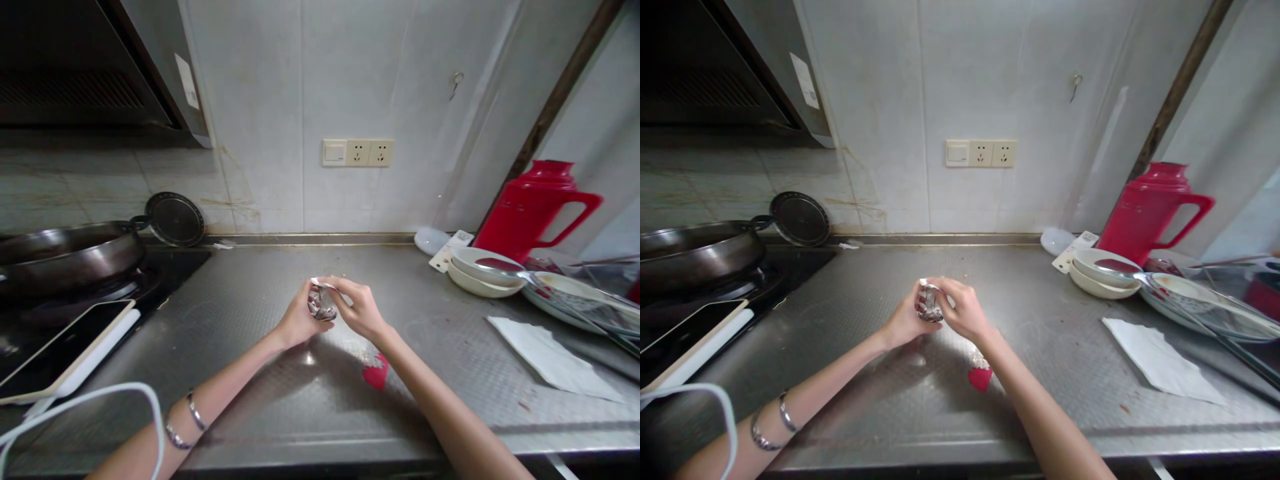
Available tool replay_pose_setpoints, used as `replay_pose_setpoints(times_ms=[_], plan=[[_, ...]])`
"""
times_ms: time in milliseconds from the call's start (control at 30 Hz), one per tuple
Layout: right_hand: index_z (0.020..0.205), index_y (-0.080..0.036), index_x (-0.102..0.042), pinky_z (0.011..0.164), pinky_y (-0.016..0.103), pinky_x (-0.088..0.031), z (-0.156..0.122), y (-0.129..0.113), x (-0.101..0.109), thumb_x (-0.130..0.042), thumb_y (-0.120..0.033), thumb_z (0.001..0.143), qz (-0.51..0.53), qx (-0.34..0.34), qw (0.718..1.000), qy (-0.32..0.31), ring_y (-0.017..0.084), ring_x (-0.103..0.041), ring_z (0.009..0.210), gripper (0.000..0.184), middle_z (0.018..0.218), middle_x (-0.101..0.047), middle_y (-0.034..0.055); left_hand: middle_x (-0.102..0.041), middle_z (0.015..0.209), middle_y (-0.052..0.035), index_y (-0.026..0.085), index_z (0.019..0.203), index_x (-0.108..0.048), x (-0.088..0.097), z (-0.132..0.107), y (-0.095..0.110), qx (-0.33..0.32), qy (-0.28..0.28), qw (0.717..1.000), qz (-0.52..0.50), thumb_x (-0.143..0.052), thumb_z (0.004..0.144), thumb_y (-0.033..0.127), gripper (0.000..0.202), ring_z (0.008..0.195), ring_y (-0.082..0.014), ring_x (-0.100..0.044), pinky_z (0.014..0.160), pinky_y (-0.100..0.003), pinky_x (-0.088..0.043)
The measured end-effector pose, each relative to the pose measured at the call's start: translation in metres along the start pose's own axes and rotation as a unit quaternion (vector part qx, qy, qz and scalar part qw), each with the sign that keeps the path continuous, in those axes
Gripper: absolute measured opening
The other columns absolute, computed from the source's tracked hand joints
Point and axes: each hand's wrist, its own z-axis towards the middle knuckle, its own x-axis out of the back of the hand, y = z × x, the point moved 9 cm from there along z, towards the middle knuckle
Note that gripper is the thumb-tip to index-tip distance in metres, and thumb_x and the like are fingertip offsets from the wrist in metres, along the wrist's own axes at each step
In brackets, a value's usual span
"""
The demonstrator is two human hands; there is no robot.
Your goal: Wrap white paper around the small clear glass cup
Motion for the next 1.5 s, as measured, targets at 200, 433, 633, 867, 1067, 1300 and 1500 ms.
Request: replay_pose_setpoints(times_ms=[200,433,633,867,1067,1300,1500], plan=[[0.107,-0.030,-0.067,0.103,0.041,-0.039,0.000,-0.008,-0.006,-0.043,-0.019,0.089,0.028,0.016,0.999,-0.020,0.020,-0.063,0.105,0.032,0.103,-0.071,-0.0007,-0.057,0.121,-0.0103,0.021,0.123,-0.039,0.008,0.006,-0.010,-0.018,0.015,1.000,-0.017,-0.081,0.050,0.013,0.085,0.104,-0.0231,-0.058,0.089,-0.035,-0.045],[0.084,-0.019,-0.072,0.073,0.032,-0.052,-0.004,0.032,0.018,-0.051,-0.038,0.088,0.063,-0.132,0.984,0.100,0.022,-0.067,0.079,0.028,0.074,-0.071,0.0017,-0.058,0.114,-0.0104,0.019,0.123,-0.040,0.014,0.007,-0.013,0.032,0.037,0.999,-0.013,-0.084,0.051,0.024,0.085,0.092,-0.0199,-0.061,0.083,-0.034,-0.048],[0.106,-0.024,-0.069,0.089,0.035,-0.049,-0.002,0.034,0.009,-0.048,-0.036,0.090,0.091,-0.110,0.988,0.067,0.022,-0.063,0.102,0.028,0.109,-0.070,0.0036,-0.059,0.106,-0.0082,0.017,0.120,-0.042,0.001,0.002,0.000,0.051,-0.002,0.994,-0.092,-0.082,0.055,0.024,0.077,0.085,-0.0167,-0.061,0.077,-0.029,-0.048],[0.110,-0.027,-0.067,0.106,0.045,-0.038,-0.002,0.019,0.000,-0.045,-0.034,0.092,0.117,-0.064,0.991,0.028,0.023,-0.057,0.115,0.028,0.118,-0.065,0.0016,-0.061,0.094,-0.0036,0.015,0.118,-0.046,-0.002,0.000,0.007,0.066,0.004,0.986,-0.154,-0.082,0.054,0.023,0.073,0.076,-0.0134,-0.060,0.071,-0.025,-0.047],[0.114,-0.027,-0.063,0.107,0.045,-0.038,-0.003,0.003,-0.001,-0.041,-0.022,0.094,0.072,0.031,0.996,0.031,0.020,-0.058,0.114,0.031,0.117,-0.066,0.0026,-0.063,0.089,-0.0031,0.014,0.115,-0.048,0.002,-0.003,0.007,0.088,0.048,0.982,-0.159,-0.081,0.055,0.023,0.069,0.071,-0.0121,-0.059,0.062,-0.022,-0.047],[0.119,-0.027,-0.060,0.109,0.047,-0.034,-0.005,-0.011,-0.014,-0.038,-0.018,0.093,0.033,0.083,0.995,-0.050,0.019,-0.055,0.118,0.035,0.120,-0.064,0.0031,-0.063,0.084,-0.0019,0.015,0.103,-0.051,0.012,0.001,-0.008,0.087,0.087,0.987,-0.106,-0.078,0.056,0.025,0.055,0.064,-0.0116,-0.057,0.052,-0.020,-0.044],[0.110,-0.026,-0.066,0.103,0.041,-0.042,-0.003,0.006,0.001,-0.042,-0.026,0.093,0.063,-0.021,0.997,0.038,0.020,-0.062,0.107,0.029,0.108,-0.070,0.0016,-0.065,0.086,-0.0030,0.015,0.105,-0.052,0.015,0.004,-0.010,0.078,0.079,0.992,-0.059,-0.078,0.057,0.027,0.056,0.072,-0.0147,-0.062,0.064,-0.025,-0.048]])
